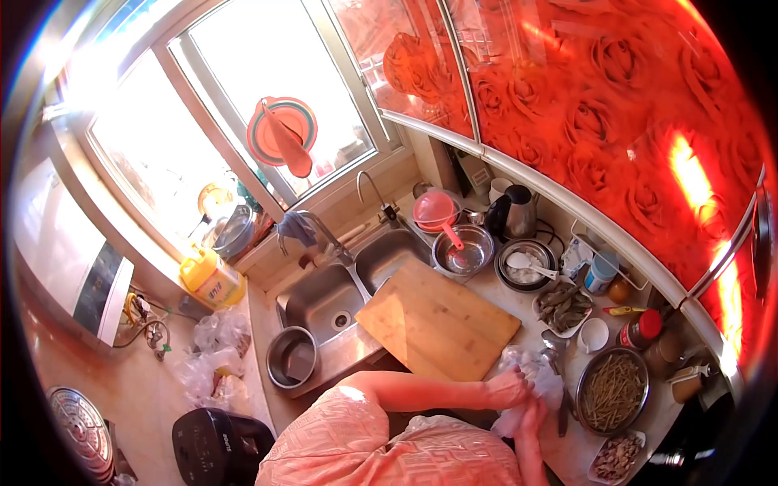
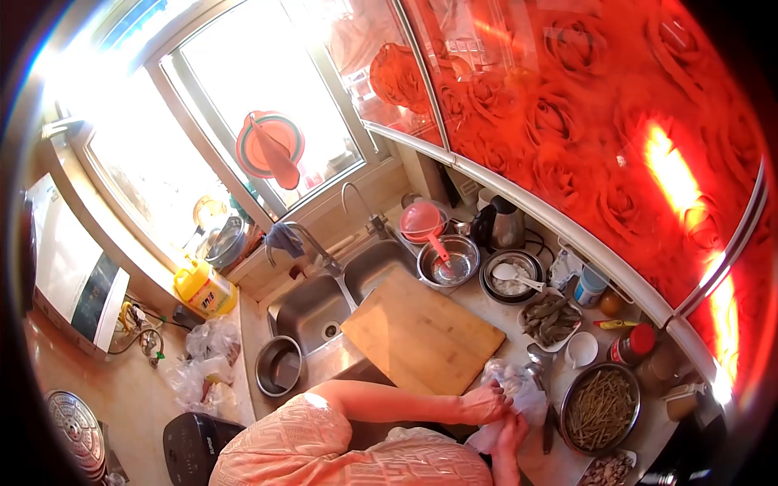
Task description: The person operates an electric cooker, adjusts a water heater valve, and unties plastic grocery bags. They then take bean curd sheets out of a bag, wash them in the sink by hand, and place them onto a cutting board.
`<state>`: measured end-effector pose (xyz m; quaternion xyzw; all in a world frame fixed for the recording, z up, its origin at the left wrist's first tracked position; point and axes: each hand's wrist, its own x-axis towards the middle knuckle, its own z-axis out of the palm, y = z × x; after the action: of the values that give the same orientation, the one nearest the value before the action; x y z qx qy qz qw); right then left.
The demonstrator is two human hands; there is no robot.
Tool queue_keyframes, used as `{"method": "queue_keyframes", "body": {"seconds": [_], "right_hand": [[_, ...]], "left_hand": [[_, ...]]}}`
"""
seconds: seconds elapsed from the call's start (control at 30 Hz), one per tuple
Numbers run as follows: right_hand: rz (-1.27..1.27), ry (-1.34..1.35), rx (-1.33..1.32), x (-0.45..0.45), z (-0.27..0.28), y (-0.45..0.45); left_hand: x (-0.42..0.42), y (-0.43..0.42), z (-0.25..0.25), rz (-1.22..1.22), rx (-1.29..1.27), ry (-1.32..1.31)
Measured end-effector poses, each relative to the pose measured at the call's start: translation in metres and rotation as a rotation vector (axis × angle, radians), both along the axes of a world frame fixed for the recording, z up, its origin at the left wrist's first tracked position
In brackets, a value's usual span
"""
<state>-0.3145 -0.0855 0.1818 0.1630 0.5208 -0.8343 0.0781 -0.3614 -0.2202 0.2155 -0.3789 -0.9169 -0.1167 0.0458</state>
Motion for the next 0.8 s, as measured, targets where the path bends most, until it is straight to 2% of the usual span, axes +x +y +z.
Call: {"method": "queue_keyframes", "body": {"seconds": [0.1,0.17,0.23,0.27,0.3,0.37,0.47,0.57,0.67,0.7,0.77,0.8], "right_hand": [[-0.007,0.019,0.071,0.000,-0.005,0.004],[-0.020,0.076,-0.010,-0.002,-0.018,0.003],[-0.048,0.032,0.031,0.002,-0.015,0.005],[-0.012,-0.016,0.137,0.002,-0.050,0.014],[-0.080,-0.045,0.141,0.003,-0.017,0.007],[-0.023,-0.055,0.052,0.002,-0.008,0.010],[-0.016,-0.071,0.109,0.000,0.009,0.009],[0.015,-0.114,0.002,0.004,0.001,0.012],[0.078,-0.248,-0.352,0.006,0.000,0.014],[0.074,-0.249,-0.346,0.006,0.000,0.016],[0.143,-0.459,-0.604,0.005,0.006,0.024],[0.138,-0.458,-0.593,0.004,0.002,0.030]], "left_hand": [[-0.002,-0.001,-0.001,-0.007,0.107,-0.116],[0.000,0.001,0.009,0.098,0.211,-0.201],[-0.003,-0.001,-0.003,0.094,0.320,-0.264],[-0.001,0.002,-0.008,0.193,0.404,-0.325],[-0.004,0.001,-0.007,0.170,0.443,-0.393],[-0.002,0.001,0.002,0.189,0.511,-0.400],[0.000,-0.004,0.013,0.199,0.594,-0.525],[0.004,-0.005,0.012,0.231,0.604,-0.645],[0.007,-0.006,0.007,0.244,0.617,-0.680],[0.007,-0.007,0.005,0.237,0.604,-0.680],[0.007,-0.010,0.017,0.224,0.587,-0.676],[0.007,-0.010,0.023,0.219,0.563,-0.670]]}}
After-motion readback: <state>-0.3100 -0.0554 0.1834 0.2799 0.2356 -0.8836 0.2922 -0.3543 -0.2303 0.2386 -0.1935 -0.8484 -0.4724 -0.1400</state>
